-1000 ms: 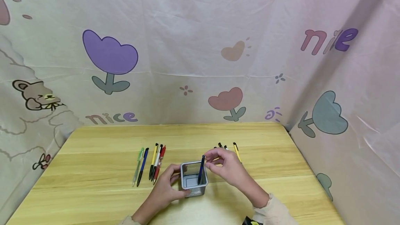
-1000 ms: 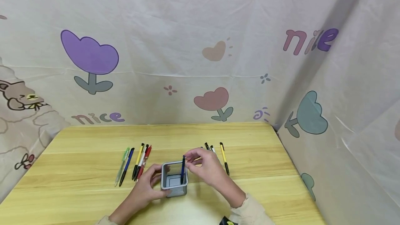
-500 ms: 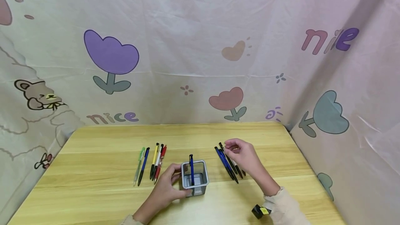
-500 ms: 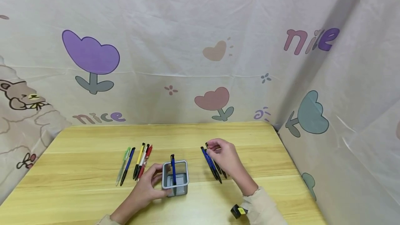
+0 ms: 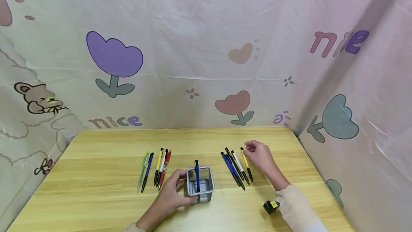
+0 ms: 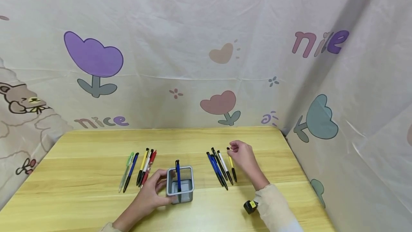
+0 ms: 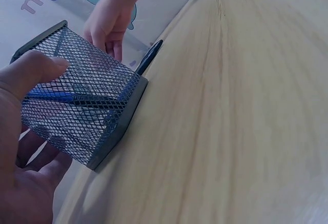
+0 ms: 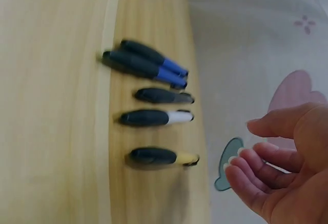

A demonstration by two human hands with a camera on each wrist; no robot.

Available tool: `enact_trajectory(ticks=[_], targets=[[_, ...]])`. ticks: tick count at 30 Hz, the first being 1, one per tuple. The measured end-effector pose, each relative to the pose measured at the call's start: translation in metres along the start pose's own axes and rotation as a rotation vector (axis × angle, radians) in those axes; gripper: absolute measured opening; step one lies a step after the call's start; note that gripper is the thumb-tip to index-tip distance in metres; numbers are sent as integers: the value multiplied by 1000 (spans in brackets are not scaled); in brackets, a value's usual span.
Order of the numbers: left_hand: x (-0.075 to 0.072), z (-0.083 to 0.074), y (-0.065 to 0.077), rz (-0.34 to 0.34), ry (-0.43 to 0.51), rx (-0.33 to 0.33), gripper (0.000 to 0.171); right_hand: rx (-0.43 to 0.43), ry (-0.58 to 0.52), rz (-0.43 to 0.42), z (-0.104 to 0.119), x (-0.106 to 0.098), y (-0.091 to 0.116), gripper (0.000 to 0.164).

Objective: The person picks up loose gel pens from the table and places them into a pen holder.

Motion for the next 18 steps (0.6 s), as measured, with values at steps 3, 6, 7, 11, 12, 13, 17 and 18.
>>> enact_trajectory(ticks=[3, 6, 7, 11, 12, 13, 17, 18], targets=[[0, 0, 0, 2, 3, -1, 77, 19, 40, 23, -6, 5, -6, 35], [0, 0, 0, 3, 0, -1, 78, 47, 90, 51, -13, 10, -13, 37], [0, 0, 0, 2, -2, 1, 78, 57, 107, 63, -16, 12, -16, 37], [0, 0, -2, 1, -7, 10, 77, 89, 171, 100, -21, 16, -24, 39], [0, 0, -2, 2, -8, 10, 77, 86, 191, 101, -21, 16, -26, 38], [0, 0, -2, 2, -11, 10, 77, 85, 212, 101, -21, 16, -27, 37], [0, -1, -1, -1, -11, -1, 77, 88, 239, 146, -18, 21, -33, 20], [-1, -1, -1, -2, -9, -4, 78, 84, 236, 157, -17, 22, -34, 31]])
Point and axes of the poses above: each hand's wrist, its own y-axis away from the middle knuckle, its own x-axis out of the palm, z = x × y, the point moved 4 cm from there along -y, towards the middle knuckle, and after that the axes turned 12 degrees about -z, right-handed, at the moved point
